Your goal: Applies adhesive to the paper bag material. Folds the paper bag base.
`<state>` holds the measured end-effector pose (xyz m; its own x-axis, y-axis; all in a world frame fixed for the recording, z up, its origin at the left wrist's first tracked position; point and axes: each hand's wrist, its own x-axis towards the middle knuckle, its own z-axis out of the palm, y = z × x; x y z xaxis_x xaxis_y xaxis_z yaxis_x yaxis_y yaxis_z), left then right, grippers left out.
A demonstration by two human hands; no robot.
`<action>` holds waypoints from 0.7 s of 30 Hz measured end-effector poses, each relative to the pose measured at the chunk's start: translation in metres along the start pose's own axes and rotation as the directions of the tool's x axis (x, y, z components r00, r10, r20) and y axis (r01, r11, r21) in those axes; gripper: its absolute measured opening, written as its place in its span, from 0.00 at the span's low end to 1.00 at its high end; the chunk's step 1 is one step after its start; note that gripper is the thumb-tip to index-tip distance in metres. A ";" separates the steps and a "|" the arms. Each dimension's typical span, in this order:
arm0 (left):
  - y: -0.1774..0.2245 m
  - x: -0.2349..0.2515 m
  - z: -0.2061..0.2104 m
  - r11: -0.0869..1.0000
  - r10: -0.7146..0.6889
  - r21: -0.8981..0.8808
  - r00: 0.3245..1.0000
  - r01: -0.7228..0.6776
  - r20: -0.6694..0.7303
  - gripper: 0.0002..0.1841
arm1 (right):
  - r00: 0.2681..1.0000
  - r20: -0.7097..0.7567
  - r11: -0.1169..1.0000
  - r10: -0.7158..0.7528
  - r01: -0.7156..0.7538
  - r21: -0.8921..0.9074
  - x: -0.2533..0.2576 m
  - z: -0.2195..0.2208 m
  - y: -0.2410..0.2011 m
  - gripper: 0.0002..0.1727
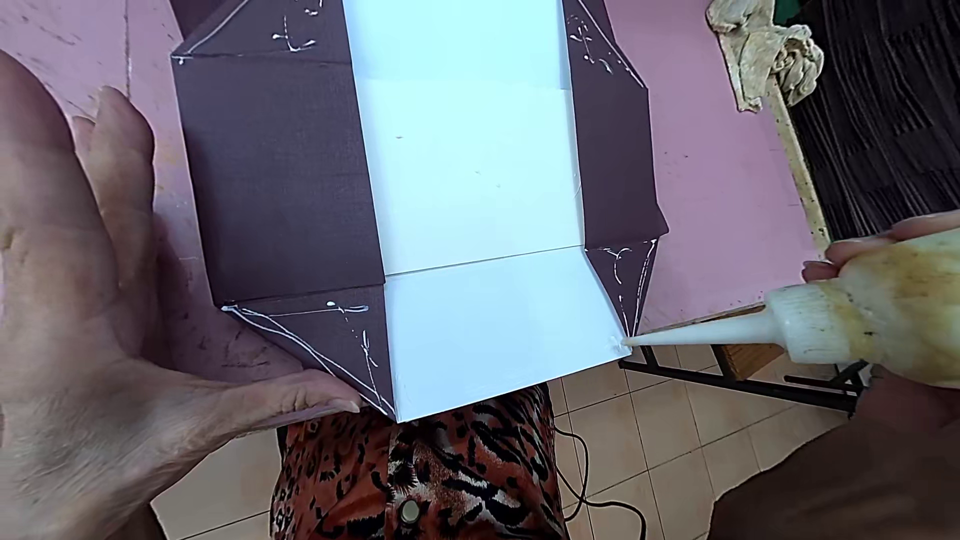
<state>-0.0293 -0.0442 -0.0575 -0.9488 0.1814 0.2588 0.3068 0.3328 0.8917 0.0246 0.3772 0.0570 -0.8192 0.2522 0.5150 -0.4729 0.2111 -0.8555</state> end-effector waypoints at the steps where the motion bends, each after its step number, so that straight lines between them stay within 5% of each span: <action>1: -0.001 0.000 0.000 1.000 -0.011 -0.019 1.000 0.011 0.008 0.77 | 1.000 -0.010 1.000 0.016 -0.016 0.016 0.001 0.000 0.002 0.40; 6: 0.005 0.007 -0.003 0.985 0.096 0.150 0.995 -0.090 -0.036 0.88 | 0.989 -0.129 0.997 0.069 -0.063 0.055 0.010 0.008 0.008 0.32; 13: -0.004 0.003 -0.004 0.996 0.028 0.080 0.999 -0.029 0.021 0.84 | 0.966 -0.256 0.992 -0.046 0.014 -0.125 0.029 -0.012 0.032 0.26; 21: -0.002 0.003 -0.005 0.994 -0.032 0.108 0.999 0.033 -0.011 0.87 | 0.940 -0.329 0.990 0.090 -0.119 -0.071 0.036 -0.003 0.041 0.12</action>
<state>-0.0329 -0.0492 -0.0572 -0.9588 0.1601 0.2346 0.2819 0.4365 0.8544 -0.0231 0.3980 0.0408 -0.7057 0.5670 0.4250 -0.3475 0.2457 -0.9049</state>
